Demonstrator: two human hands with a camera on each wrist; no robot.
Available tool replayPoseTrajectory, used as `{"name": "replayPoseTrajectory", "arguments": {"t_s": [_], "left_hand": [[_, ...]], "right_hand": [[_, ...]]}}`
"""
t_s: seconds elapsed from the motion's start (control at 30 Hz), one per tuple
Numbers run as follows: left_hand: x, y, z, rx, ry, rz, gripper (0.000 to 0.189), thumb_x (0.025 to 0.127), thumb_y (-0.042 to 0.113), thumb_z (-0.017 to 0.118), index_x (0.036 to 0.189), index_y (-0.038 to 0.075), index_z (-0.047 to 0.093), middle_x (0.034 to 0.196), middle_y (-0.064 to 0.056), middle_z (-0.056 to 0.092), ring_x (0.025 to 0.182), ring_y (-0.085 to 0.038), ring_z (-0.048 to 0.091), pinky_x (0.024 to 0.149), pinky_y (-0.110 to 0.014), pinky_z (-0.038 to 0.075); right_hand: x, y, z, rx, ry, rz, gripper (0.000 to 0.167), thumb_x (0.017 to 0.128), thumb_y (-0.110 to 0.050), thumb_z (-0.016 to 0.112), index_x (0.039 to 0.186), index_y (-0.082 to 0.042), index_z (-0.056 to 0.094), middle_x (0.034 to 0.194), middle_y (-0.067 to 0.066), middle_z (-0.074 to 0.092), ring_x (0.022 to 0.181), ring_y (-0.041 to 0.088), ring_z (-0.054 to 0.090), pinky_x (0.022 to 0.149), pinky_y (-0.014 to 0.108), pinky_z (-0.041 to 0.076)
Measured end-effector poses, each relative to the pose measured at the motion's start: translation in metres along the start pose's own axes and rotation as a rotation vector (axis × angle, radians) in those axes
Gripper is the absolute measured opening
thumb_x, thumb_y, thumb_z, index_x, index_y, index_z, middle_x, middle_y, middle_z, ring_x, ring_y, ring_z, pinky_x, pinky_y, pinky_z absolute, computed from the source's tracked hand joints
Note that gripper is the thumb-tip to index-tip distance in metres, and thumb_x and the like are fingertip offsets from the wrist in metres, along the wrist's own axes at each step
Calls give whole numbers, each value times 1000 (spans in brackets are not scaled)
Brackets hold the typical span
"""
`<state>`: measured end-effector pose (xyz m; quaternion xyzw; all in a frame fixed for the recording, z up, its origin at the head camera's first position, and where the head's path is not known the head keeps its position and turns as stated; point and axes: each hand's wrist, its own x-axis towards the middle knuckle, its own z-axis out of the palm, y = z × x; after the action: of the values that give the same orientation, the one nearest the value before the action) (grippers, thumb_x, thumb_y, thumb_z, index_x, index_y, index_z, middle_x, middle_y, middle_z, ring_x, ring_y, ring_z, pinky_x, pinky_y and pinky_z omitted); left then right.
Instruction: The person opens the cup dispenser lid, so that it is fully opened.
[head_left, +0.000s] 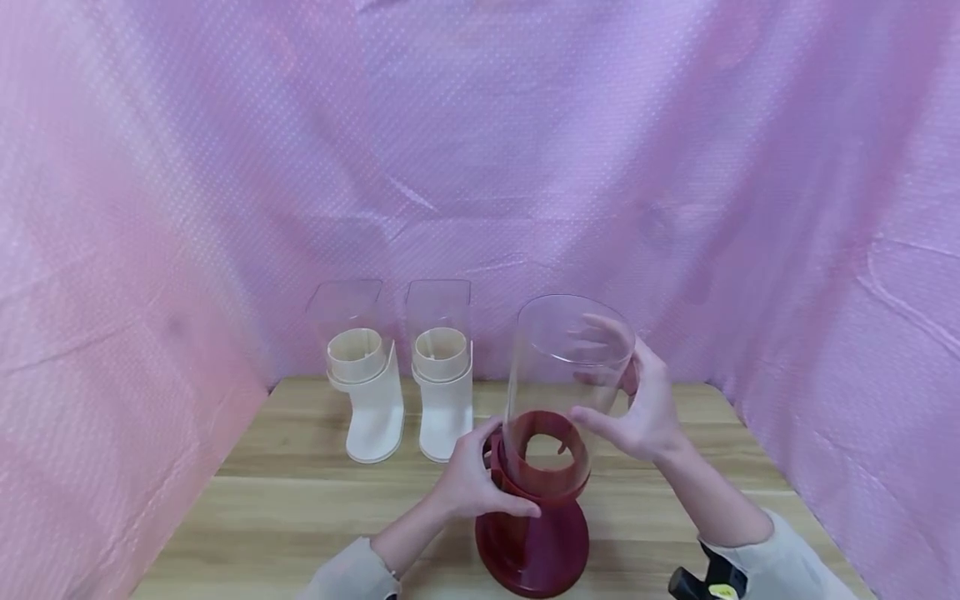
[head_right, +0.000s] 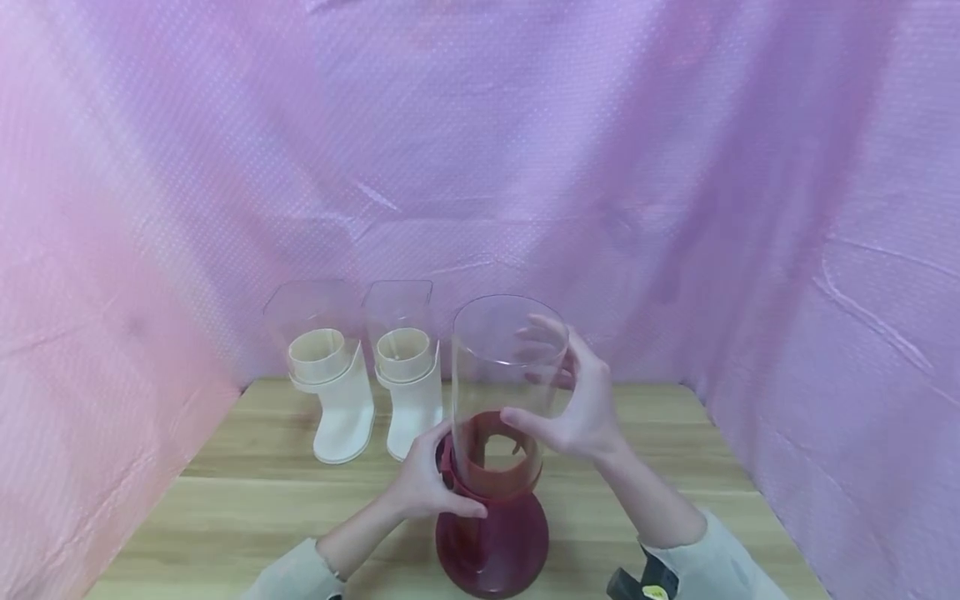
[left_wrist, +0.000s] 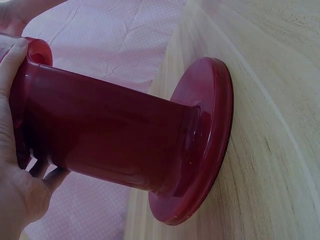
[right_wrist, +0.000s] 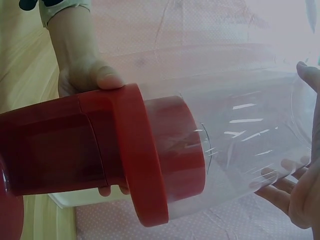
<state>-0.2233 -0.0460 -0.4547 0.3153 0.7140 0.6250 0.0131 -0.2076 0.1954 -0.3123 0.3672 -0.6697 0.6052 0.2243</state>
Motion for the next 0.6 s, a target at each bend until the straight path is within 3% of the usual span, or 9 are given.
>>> {"name": "replayPoseTrajectory", "arguments": {"t_s": [0.17,0.33,0.5,0.6], "left_hand": [[2,-3,2,-10,-2,42,90,59,14,105,137,27,61,121,0,73,107,-17,72,93,-33,64],[1,-5,0,-2,6,44,94,58,13,104,140,21,60,121,-4,71,107,-13,71,92,-33,64],[1,-3,-3,35,4,12,105,58,15,105,150,21,55,131,-1,71,113,-12,68,97,-32,62],[1,-2,-3,37,-12,12,105,59,16,104,151,21,54,134,0,70,116,-12,68,98,-32,61]], "right_hand": [[1,1,-3,46,27,-69,95,68,-2,95,149,11,49,138,18,67,116,22,74,88,35,66],[18,-21,-11,151,109,-138,92,73,-13,95,148,10,49,137,22,68,113,27,76,91,37,65],[42,-45,-28,263,216,-201,84,73,-8,94,145,7,53,133,23,70,110,31,76,87,36,66],[52,-52,-39,276,283,-218,81,71,-5,94,141,8,56,128,24,72,105,32,77,82,35,67]]}}
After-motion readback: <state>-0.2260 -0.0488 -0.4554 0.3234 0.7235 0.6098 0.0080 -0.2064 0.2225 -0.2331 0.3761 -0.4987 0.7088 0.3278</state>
